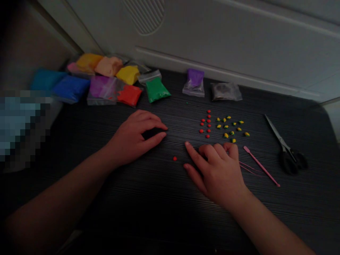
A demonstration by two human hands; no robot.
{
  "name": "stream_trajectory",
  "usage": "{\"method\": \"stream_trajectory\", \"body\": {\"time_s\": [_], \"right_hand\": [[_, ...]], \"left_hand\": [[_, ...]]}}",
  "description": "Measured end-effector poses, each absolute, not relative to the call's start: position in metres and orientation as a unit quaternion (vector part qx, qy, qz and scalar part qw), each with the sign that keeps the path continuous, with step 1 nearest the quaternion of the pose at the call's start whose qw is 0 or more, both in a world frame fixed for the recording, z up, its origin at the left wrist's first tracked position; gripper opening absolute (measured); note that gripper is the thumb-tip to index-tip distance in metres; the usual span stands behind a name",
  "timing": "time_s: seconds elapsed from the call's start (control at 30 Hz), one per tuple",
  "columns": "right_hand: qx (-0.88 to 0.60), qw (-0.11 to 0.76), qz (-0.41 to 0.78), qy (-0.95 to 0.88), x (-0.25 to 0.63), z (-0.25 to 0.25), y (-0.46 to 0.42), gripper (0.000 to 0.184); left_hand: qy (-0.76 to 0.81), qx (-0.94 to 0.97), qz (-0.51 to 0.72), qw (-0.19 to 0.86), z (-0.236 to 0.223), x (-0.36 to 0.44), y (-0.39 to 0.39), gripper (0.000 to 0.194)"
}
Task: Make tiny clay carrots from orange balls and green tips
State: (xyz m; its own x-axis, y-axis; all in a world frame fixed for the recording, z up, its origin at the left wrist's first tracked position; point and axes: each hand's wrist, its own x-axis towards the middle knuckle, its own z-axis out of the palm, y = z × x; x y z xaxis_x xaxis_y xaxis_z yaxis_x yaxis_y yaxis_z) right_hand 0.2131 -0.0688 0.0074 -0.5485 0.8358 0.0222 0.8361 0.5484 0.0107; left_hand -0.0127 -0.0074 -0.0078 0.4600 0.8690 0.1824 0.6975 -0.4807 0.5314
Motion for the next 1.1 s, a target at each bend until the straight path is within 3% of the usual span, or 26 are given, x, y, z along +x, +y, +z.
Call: {"method": "stream_trajectory", "body": {"time_s": [0.4,1.1], "right_hand": [[-0.516,0.098,0.014,-0.851,0.212,0.002,-0.057,0.023],[-0.54,0.087,0.046,-0.836,0.197,0.009,-0.055,0.012]], "left_hand": [[0.472,0.831,0.219,0.196,-0.007,-0.013,-0.007,0.021],[0.471,0.832,0.22,0.193,-0.007,-0.012,-0.007,0.022]]}}
